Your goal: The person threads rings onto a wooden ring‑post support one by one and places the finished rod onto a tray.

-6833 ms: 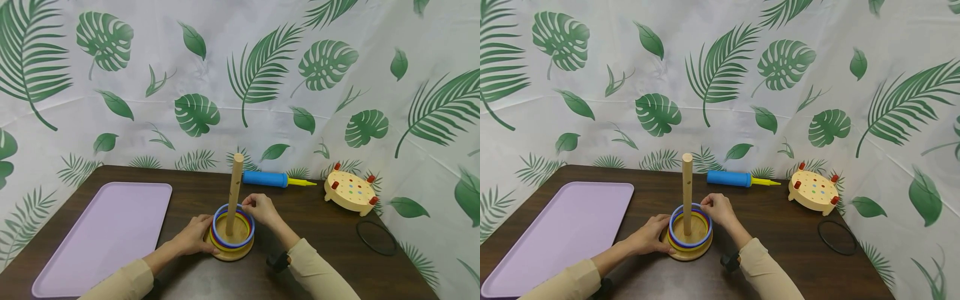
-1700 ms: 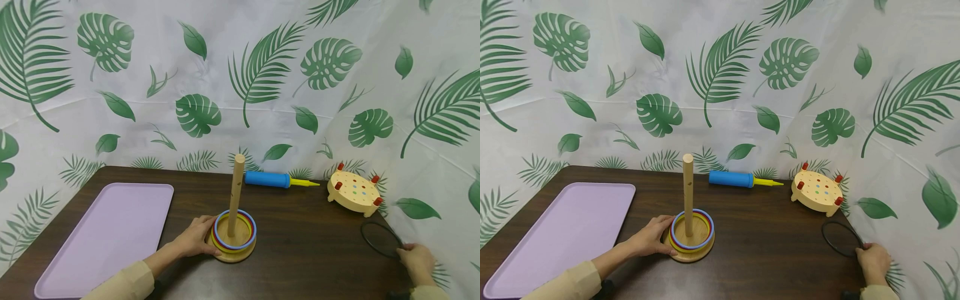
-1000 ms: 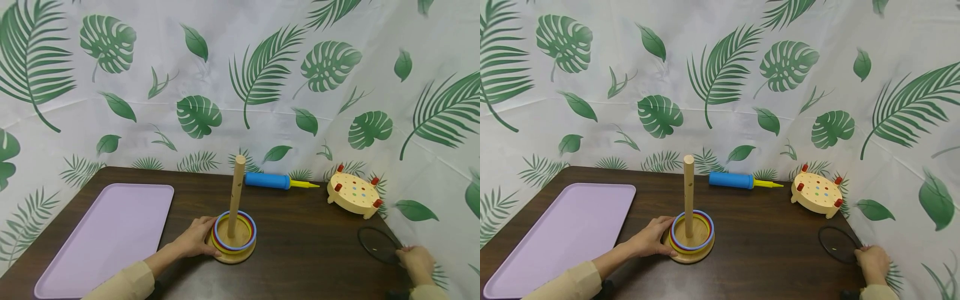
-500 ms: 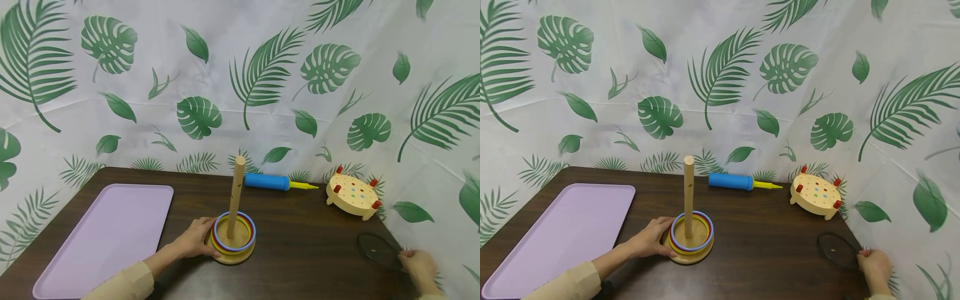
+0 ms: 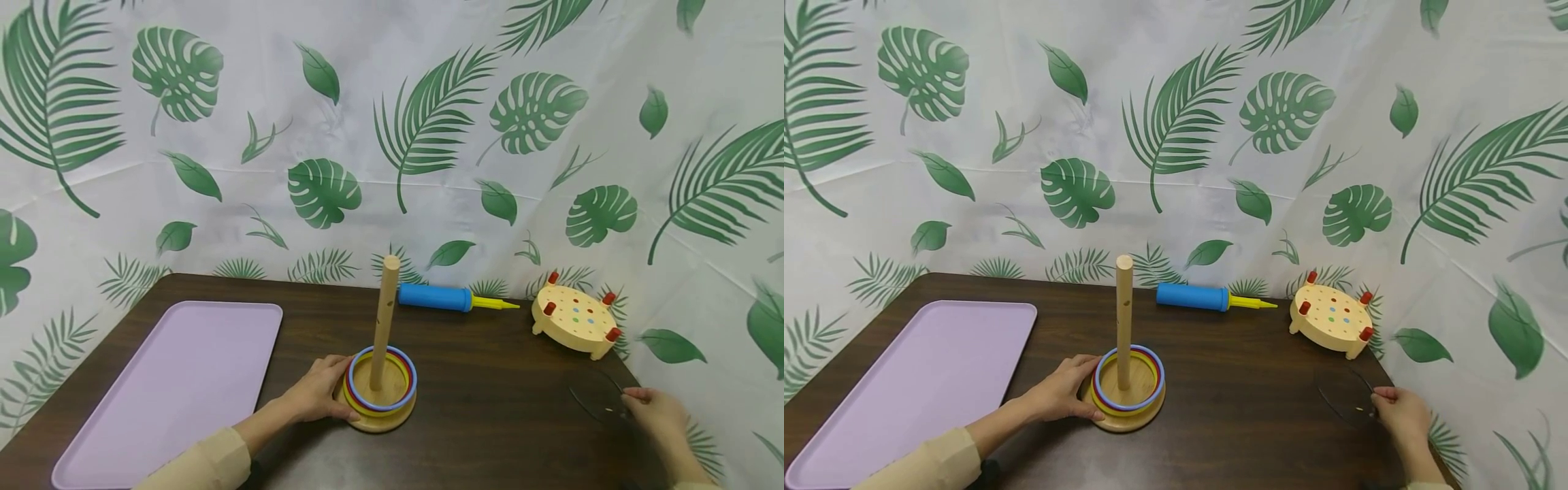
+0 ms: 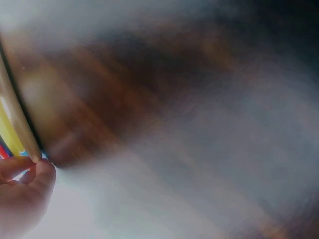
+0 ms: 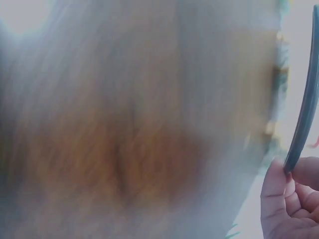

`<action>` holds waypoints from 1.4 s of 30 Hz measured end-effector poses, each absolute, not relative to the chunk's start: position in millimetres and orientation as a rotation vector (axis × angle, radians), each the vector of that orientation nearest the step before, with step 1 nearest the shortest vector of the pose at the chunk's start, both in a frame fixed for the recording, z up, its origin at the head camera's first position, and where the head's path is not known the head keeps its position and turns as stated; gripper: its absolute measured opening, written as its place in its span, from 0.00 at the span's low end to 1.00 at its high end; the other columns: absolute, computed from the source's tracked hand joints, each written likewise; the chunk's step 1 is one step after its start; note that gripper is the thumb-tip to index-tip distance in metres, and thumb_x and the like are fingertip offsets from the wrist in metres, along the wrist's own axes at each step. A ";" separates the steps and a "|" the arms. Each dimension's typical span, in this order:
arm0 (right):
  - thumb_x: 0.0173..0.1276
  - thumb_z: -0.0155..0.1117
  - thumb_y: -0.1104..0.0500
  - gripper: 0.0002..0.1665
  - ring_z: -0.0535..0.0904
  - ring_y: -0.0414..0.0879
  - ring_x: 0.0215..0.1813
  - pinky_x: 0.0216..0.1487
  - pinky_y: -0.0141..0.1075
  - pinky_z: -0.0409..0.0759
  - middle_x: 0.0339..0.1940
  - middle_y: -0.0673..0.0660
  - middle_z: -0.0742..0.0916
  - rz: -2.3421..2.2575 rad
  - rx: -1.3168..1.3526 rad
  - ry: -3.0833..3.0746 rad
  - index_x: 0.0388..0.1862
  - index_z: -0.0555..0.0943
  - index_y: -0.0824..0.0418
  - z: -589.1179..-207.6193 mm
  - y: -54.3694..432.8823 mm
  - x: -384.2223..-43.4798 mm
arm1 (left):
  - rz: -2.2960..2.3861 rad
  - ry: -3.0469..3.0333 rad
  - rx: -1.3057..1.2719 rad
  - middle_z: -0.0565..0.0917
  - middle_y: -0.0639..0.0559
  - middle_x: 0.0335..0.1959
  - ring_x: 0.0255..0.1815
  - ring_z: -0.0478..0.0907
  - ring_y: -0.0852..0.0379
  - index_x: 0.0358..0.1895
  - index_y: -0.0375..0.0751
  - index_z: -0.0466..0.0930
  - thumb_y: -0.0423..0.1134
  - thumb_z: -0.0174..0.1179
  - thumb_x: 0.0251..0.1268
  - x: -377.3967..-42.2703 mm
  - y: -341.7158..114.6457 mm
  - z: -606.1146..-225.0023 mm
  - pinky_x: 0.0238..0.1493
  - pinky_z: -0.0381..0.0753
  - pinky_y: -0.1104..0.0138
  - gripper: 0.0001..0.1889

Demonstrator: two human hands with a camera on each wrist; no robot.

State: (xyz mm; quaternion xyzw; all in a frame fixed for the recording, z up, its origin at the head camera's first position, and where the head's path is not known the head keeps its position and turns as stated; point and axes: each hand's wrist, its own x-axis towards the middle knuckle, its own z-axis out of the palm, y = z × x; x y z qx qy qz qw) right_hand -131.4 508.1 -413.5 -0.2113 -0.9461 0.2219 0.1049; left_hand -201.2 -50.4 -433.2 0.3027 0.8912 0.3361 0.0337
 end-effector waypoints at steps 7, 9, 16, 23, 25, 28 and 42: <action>0.68 0.55 0.59 0.20 0.73 0.35 0.23 0.27 0.32 0.68 0.24 0.58 0.85 0.731 -0.503 -2.748 0.45 0.77 0.78 -390.8 472.4 -149.9 | 1.031 2.744 0.926 0.72 0.36 0.57 0.57 0.66 0.36 0.65 0.31 0.66 0.51 0.77 0.35 -201.4 -50.1 -434.2 0.57 0.67 0.44 0.50; 0.69 0.54 0.59 0.19 0.74 0.35 0.22 0.26 0.31 0.69 0.23 0.56 0.85 0.791 -0.455 -2.728 0.45 0.76 0.78 -382.8 459.2 -154.3 | 1.028 2.746 0.930 0.72 0.36 0.57 0.57 0.66 0.36 0.65 0.31 0.66 0.51 0.77 0.35 -201.5 -50.1 -434.5 0.57 0.67 0.44 0.50; 0.71 0.54 0.56 0.21 0.75 0.31 0.23 0.24 0.29 0.71 0.25 0.50 0.84 0.942 -0.304 -2.632 0.49 0.76 0.74 -350.8 412.5 -168.9 | 1.036 2.739 0.928 0.72 0.36 0.57 0.58 0.66 0.36 0.65 0.31 0.66 0.51 0.77 0.36 -201.8 -49.6 -434.4 0.57 0.67 0.44 0.50; 0.70 0.56 0.60 0.20 0.78 0.31 0.27 0.30 0.24 0.78 0.25 0.35 0.79 1.278 -0.093 -2.463 0.50 0.73 0.78 -318.6 365.8 -184.8 | 1.026 2.753 0.934 0.73 0.37 0.56 0.57 0.67 0.37 0.65 0.31 0.66 0.52 0.77 0.35 -201.6 -50.3 -434.2 0.57 0.68 0.45 0.50; 0.70 0.56 0.61 0.20 0.78 0.32 0.28 0.32 0.24 0.79 0.26 0.36 0.79 1.372 -0.062 -2.423 0.51 0.72 0.78 -309.0 350.2 -188.3 | 1.023 2.756 0.939 0.73 0.36 0.56 0.57 0.67 0.36 0.65 0.31 0.66 0.52 0.77 0.35 -201.8 -50.5 -434.6 0.57 0.67 0.45 0.50; 0.69 0.57 0.60 0.18 0.78 0.33 0.28 0.32 0.24 0.78 0.26 0.38 0.79 1.445 -0.011 -2.384 0.49 0.73 0.75 -296.0 326.9 -192.8 | 1.023 2.752 0.938 0.72 0.36 0.57 0.57 0.66 0.36 0.65 0.30 0.66 0.52 0.77 0.35 -201.6 -50.6 -434.7 0.57 0.67 0.45 0.50; 0.67 0.59 0.65 0.15 0.77 0.37 0.29 0.36 0.26 0.80 0.26 0.44 0.81 1.628 0.343 -2.264 0.47 0.75 0.76 -253.6 235.8 -208.9 | 1.023 2.748 0.922 0.72 0.36 0.57 0.57 0.67 0.37 0.64 0.29 0.66 0.51 0.77 0.36 -202.4 -49.9 -434.3 0.57 0.68 0.45 0.50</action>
